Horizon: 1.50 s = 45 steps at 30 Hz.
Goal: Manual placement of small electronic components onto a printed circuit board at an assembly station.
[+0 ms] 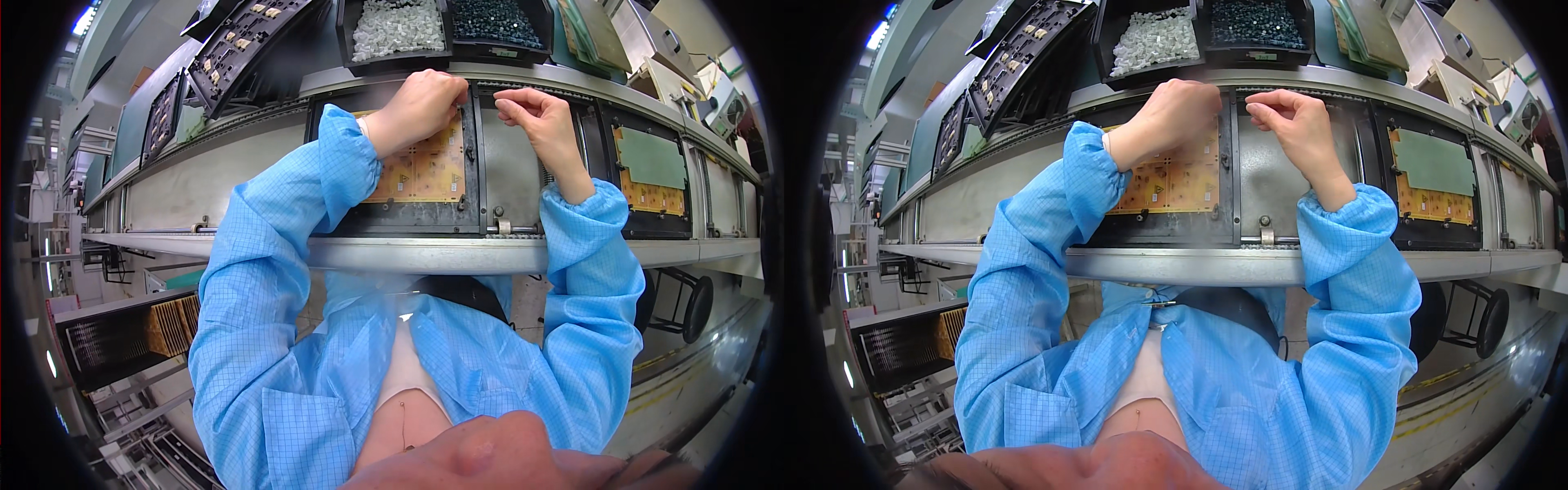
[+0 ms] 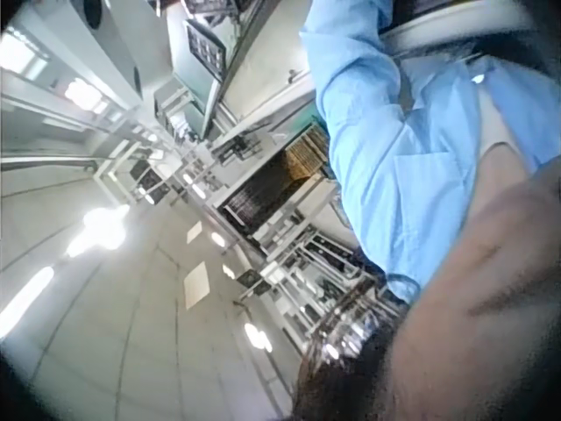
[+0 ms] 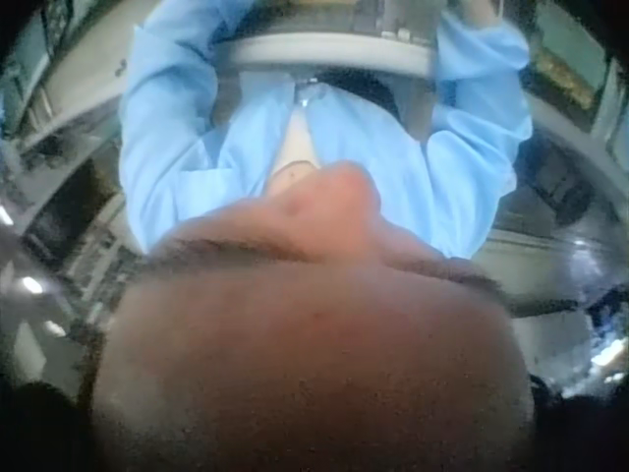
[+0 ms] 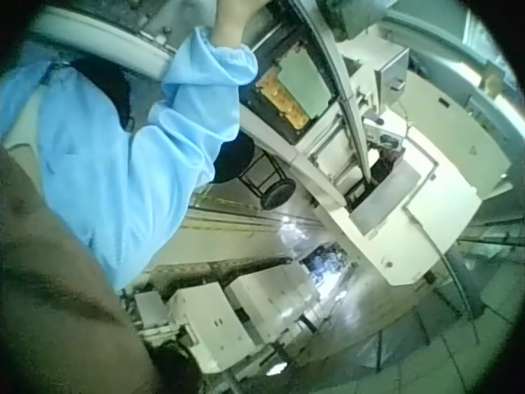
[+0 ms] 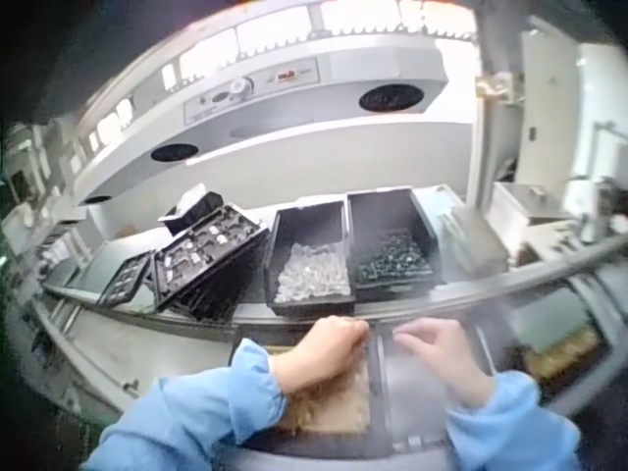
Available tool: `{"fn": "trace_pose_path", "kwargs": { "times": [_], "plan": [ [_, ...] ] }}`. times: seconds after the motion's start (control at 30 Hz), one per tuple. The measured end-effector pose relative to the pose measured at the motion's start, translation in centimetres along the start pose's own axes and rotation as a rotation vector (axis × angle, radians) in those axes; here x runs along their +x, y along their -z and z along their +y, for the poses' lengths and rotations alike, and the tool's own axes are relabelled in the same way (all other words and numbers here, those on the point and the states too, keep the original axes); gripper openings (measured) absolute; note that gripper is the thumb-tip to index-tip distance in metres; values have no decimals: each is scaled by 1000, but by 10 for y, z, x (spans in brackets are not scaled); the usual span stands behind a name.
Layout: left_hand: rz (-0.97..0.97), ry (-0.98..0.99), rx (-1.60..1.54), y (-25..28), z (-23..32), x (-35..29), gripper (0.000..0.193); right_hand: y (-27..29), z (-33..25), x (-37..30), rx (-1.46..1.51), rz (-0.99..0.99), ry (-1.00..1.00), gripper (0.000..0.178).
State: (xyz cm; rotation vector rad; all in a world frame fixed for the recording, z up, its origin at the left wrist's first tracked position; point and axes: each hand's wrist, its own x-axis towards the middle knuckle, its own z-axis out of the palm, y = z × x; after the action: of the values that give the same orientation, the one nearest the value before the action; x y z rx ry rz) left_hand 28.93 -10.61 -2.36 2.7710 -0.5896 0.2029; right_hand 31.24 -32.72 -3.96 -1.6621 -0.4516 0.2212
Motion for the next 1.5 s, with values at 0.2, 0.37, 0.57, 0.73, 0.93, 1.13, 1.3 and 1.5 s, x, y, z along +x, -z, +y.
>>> {"fn": "trace_pose_path", "kwargs": {
  "times": [0.2, 0.37, 0.57, 0.73, 0.93, 1.13, 1.3, 1.5],
  "plan": [
    [98, 4, -72, -4, 1, -11, 5, 3, 1, -7, 253, -122, -134, 26],
    [500, 13, 144, 18, -35, -1, 4, 7, 7, -7, 381, -138, -197, 27],
    [333, 28, 290, 34, -83, 30, 12, -1, 7, -6, 390, -154, -209, 27],
    [117, 128, 173, 39, -77, 40, 15, 1, 5, -7, 415, -163, -225, 26],
    [298, 101, -296, 57, -61, 8, 12, -1, 2, -8, 175, -107, -156, 18],
    [215, 165, -704, 60, -51, -36, 12, -10, -5, -7, -282, -45, 61, 14],
    [149, 285, -988, 63, -45, -61, 15, -12, -5, -3, -719, -58, 381, 11],
    [182, 303, -1155, 59, -47, -70, 20, -14, -3, 2, -827, -70, 466, 8]
  ]
}}
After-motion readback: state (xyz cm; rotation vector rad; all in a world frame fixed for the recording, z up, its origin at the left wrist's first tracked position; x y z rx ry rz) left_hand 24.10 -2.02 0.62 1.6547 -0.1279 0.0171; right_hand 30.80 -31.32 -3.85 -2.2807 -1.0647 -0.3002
